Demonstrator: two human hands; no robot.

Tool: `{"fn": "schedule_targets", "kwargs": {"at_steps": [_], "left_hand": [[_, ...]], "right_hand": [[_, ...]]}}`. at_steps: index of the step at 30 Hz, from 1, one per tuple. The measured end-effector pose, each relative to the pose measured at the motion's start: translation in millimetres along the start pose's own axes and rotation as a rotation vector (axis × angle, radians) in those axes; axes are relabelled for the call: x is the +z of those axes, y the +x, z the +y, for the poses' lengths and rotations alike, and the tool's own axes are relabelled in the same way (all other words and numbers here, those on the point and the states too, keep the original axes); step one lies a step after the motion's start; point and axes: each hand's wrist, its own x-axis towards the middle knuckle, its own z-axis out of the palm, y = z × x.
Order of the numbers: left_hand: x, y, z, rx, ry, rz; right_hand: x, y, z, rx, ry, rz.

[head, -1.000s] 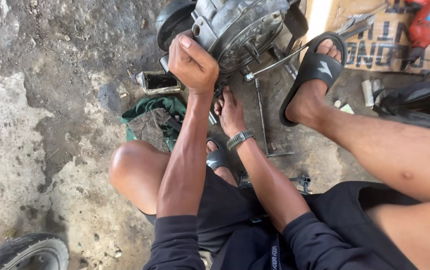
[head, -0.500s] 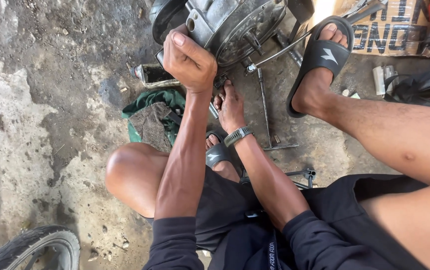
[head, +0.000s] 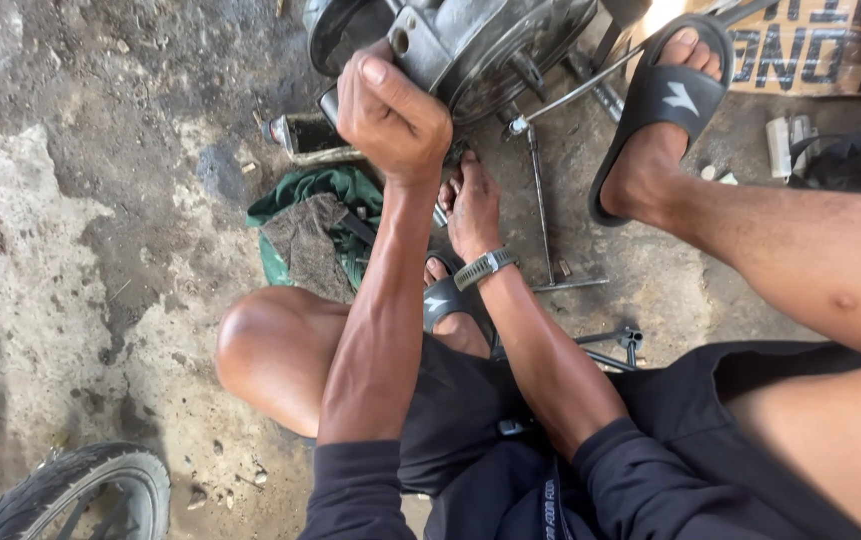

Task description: Securing the casing of a motorcycle engine using a T-handle wrench and installing a gasket.

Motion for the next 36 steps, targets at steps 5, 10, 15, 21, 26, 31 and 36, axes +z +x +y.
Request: {"fn": "schedule_targets", "kwargs": {"at_steps": [5, 10, 15, 21, 26, 31, 36], "left_hand": [[-4, 1, 3, -0.012, 0.013, 0.003], [-2, -3, 0, -0.067, 0.001, -0.038], [1, 1, 3, -0.114, 0.023, -0.04], [-5, 7, 12, -0.074, 0.009, -0.015], [-10, 5, 12, -0.064, -0.002, -0.023], [-9, 2, -12, -0.202, -0.256, -0.185], [4, 60, -73, -0.314, -0.351, -0.694]], "right_hand": [[5, -6, -7, 0.036, -0.033, 0.02], [8, -4, -8, 0.033, -0.061, 0.054], [4, 3, -5, -0.029, -0.08, 0.022], [0, -3, -13, -0.021, -0.106, -0.055], [-6, -7, -16, -0.019, -0.146, -0.13], [-13, 3, -6, -0.022, -0.093, -0.15], [-23, 4, -6, -0.032, -0.157, -0.222]]}}
